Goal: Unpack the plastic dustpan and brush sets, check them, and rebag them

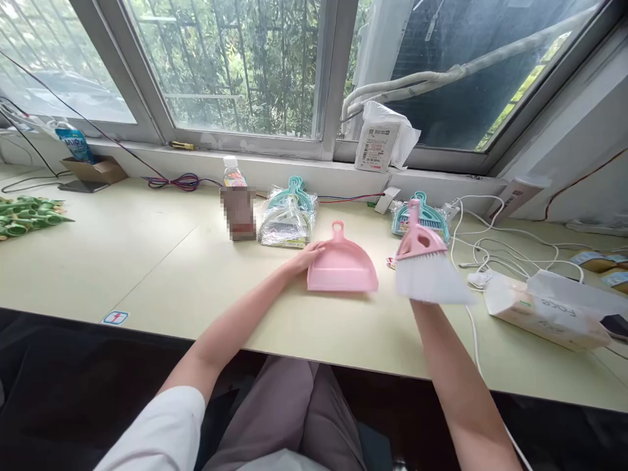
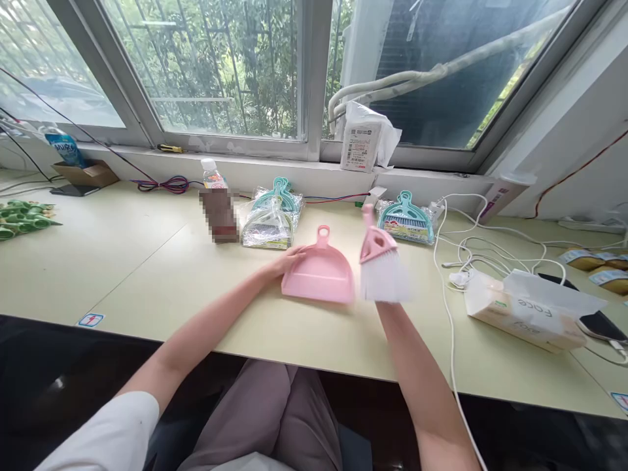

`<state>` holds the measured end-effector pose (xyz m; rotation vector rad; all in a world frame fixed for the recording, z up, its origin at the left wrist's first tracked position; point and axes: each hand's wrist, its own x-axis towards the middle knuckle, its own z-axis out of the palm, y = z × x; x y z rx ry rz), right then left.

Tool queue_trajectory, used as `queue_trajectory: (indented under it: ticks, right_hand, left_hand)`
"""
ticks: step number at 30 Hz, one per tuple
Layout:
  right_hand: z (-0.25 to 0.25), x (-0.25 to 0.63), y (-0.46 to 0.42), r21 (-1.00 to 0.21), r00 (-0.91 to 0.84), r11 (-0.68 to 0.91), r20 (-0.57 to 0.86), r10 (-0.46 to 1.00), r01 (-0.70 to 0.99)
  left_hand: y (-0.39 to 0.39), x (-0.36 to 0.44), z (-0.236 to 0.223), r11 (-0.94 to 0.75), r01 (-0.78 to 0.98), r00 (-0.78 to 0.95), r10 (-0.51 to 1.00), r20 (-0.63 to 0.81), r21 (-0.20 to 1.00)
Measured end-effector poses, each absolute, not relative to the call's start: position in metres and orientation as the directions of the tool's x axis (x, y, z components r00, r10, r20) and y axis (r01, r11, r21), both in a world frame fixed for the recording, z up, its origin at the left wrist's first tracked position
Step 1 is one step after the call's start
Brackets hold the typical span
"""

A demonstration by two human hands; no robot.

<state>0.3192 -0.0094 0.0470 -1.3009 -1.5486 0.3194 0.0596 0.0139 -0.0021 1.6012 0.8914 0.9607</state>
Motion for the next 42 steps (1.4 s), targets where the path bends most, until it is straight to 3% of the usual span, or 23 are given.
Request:
queue_trajectory:
  ticks: [3, 6, 9, 12, 16, 22, 30, 35, 42]
  right_hand:
    - [0.049, 0.349, -0.003, -0.676, 0.212, 0.359, 0.607, 0.766, 0.643]
    - [0.026, 0.364, 0.011, -0.423, 0.108, 0.226, 0.633, 0.767, 0.877]
    - [0.003, 0.364, 0.021, -0.162, -0.052, 0.138, 0.448, 0.893, 0.977]
    - [0.002, 0.358, 0.02, -0.065, -0.12, 0.143, 0.273, 0.954, 0.988]
    - [0.019, 0.352, 0.012, -0.054, -0.088, 0.105, 0.253, 0.963, 0.993]
    - [0.026, 0.35, 0.008, -0.081, -0.065, 0.073, 0.094, 0.993, 0.994]
    - [0.014, 0.367, 0.017, -0.145, -0.035, 0.049, 0.095, 0.995, 0.988]
    - [0.009, 0.355, 0.018, -0.117, -0.044, 0.054, 0.091, 0.995, 0.992]
    - [0.025, 0.334, 0.004, -0.12, 0.013, -0.009, 0.027, 1.0, 0.993]
  left_hand:
    - [0.024, 0.045, -0.003, -0.255, 0.168, 0.354, 0.917, 0.183, 0.952]
    - [0.023, 0.038, 0.0, -0.32, 0.448, 0.346, 0.923, 0.168, 0.835]
    - [0.02, 0.038, -0.001, -0.337, 0.687, 0.301, 0.938, 0.17, 0.644]
    - [0.018, 0.038, 0.0, -0.329, 0.75, 0.281, 0.944, 0.174, 0.575]
    - [0.015, 0.035, 0.007, -0.295, 0.785, 0.244, 0.956, 0.166, 0.545]
    - [0.016, 0.031, 0.007, -0.267, 0.809, 0.217, 0.964, 0.156, 0.523]
    - [0.015, 0.03, 0.007, -0.31, 0.834, 0.137, 0.918, 0.372, 0.457]
    - [0.013, 0.033, 0.006, -0.301, 0.897, 0.218, 0.939, 0.266, 0.324]
    - [0.007, 0.042, 0.013, -0.273, 0.928, 0.228, 0.954, 0.195, 0.255]
